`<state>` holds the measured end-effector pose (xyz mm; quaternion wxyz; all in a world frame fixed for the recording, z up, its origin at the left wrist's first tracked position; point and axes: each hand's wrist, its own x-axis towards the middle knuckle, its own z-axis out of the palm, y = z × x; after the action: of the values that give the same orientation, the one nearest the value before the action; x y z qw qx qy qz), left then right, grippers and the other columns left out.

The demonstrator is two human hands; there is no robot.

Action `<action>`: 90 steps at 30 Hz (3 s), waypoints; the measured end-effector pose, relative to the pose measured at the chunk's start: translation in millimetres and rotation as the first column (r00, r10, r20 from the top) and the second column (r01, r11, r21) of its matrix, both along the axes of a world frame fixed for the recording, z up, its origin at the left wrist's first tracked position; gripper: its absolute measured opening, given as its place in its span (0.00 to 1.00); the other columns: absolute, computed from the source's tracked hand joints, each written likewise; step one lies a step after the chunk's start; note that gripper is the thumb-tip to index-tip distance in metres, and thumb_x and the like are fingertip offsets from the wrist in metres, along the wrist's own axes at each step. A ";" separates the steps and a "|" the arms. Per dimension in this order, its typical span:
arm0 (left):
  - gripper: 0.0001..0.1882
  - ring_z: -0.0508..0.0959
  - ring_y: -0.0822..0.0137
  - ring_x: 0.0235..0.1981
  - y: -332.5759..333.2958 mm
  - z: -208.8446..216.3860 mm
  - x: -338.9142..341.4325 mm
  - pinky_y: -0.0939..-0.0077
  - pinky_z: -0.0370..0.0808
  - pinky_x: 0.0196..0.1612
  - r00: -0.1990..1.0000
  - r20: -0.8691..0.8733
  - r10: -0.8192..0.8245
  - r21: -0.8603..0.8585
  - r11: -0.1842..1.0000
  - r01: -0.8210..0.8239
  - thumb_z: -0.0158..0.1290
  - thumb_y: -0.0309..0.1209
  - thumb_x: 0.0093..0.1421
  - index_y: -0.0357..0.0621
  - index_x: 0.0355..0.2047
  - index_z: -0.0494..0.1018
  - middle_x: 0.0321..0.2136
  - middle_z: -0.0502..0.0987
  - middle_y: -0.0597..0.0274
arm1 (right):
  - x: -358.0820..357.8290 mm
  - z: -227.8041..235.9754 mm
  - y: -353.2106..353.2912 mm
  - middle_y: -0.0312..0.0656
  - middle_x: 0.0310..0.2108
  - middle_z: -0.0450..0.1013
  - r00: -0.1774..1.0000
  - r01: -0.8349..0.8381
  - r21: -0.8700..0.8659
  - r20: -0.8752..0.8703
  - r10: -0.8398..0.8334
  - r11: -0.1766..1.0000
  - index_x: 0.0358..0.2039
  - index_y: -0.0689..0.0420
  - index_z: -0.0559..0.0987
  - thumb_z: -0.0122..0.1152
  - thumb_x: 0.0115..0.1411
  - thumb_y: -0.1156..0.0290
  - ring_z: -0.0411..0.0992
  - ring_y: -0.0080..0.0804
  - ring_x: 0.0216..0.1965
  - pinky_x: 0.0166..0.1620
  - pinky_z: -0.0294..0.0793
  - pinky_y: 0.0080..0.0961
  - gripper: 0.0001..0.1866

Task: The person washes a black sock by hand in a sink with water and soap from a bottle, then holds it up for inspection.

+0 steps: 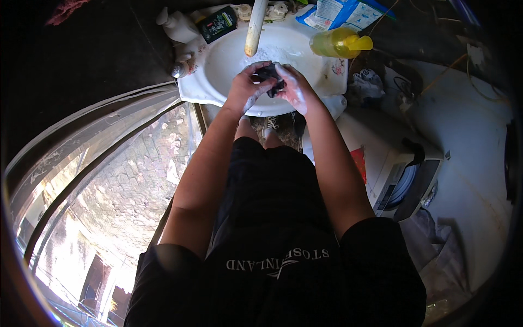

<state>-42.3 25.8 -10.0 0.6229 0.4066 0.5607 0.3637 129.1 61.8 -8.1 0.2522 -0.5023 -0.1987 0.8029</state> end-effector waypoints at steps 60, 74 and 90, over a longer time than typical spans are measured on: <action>0.23 0.76 0.62 0.48 -22.2 -72.4 -50.4 0.67 0.74 0.50 0.779 0.473 0.412 -0.264 0.909 -0.321 0.58 0.23 0.58 0.41 0.54 0.67 0.47 0.75 0.58 | 4.0 -43.7 0.8 0.47 0.27 0.75 0.582 -0.155 0.481 0.751 -0.314 0.863 0.36 0.65 0.77 0.49 0.68 0.47 0.72 0.34 0.31 0.41 0.71 0.33 0.28; 0.16 0.78 0.65 0.28 7.7 -55.6 3.6 0.68 0.78 0.32 0.496 0.639 0.589 -0.667 0.744 -0.024 0.42 0.46 0.70 0.49 0.35 0.71 0.29 0.77 0.62 | -54.0 -6.5 -0.2 0.56 0.27 0.78 0.320 -0.684 0.202 0.946 0.040 0.701 0.26 0.55 0.82 0.48 0.63 0.42 0.77 0.58 0.32 0.41 0.76 0.49 0.29; 0.29 0.74 0.52 0.48 -16.7 -44.0 -28.7 0.58 0.75 0.51 0.744 0.265 0.613 -0.772 0.598 -0.217 0.52 0.50 0.62 0.37 0.52 0.68 0.45 0.72 0.47 | -5.1 41.6 4.4 0.50 0.36 0.72 0.542 -0.771 0.560 0.827 -0.150 0.304 0.40 0.60 0.76 0.60 0.60 0.67 0.71 0.51 0.38 0.44 0.73 0.42 0.11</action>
<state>-71.0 9.1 -54.0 0.7442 -0.1193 0.5515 0.3575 124.0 66.2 33.5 0.1824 -0.5025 -0.7941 0.2890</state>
